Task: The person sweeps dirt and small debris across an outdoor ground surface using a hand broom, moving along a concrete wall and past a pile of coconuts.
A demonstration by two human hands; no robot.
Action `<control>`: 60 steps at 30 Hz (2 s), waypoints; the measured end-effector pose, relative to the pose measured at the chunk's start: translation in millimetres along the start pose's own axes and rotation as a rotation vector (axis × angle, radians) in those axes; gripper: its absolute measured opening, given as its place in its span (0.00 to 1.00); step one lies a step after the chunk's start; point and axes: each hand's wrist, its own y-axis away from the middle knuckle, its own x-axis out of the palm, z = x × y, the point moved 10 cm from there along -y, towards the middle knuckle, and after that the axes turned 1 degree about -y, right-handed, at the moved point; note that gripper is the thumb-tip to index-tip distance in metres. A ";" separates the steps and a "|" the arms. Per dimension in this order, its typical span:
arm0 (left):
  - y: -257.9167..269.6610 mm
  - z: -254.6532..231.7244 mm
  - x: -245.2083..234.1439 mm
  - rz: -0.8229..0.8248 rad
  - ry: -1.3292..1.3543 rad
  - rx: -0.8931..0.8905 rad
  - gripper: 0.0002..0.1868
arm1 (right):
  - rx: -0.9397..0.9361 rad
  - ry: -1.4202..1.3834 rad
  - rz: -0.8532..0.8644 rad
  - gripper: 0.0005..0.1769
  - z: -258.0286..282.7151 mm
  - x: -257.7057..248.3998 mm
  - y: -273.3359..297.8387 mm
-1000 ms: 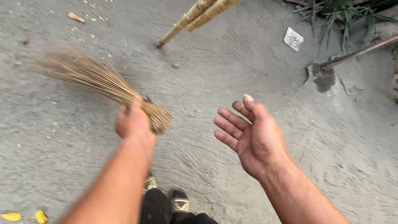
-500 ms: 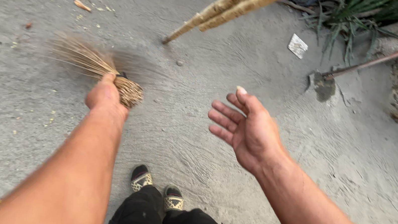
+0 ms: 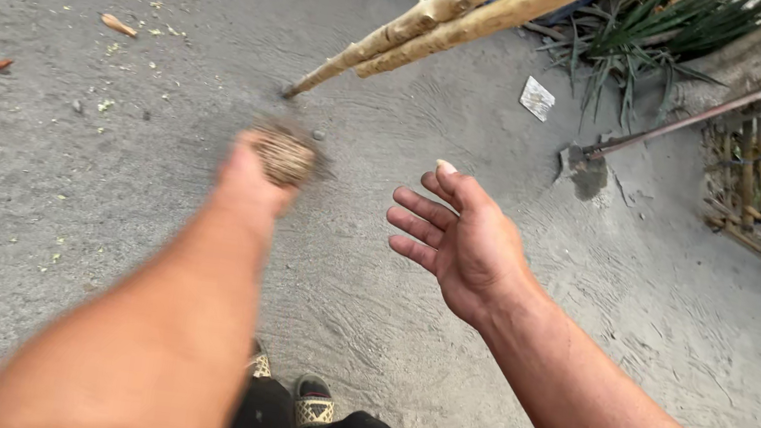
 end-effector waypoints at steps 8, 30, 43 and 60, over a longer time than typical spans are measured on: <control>70.6 -48.0 -50.9 -0.213 0.054 0.356 0.20 | 0.083 0.082 0.006 0.35 -18.4 21.1 6.9; 215.3 -175.6 -174.7 -0.459 -0.055 0.795 0.21 | 0.310 0.678 0.670 0.35 -87.4 235.9 28.9; 320.2 -118.0 -234.1 -0.890 0.043 1.038 0.26 | 0.746 1.058 1.095 0.12 -243.6 285.3 41.4; 534.1 55.8 -375.2 -1.123 0.864 1.177 0.29 | 0.533 1.579 1.152 0.18 -320.8 258.1 118.9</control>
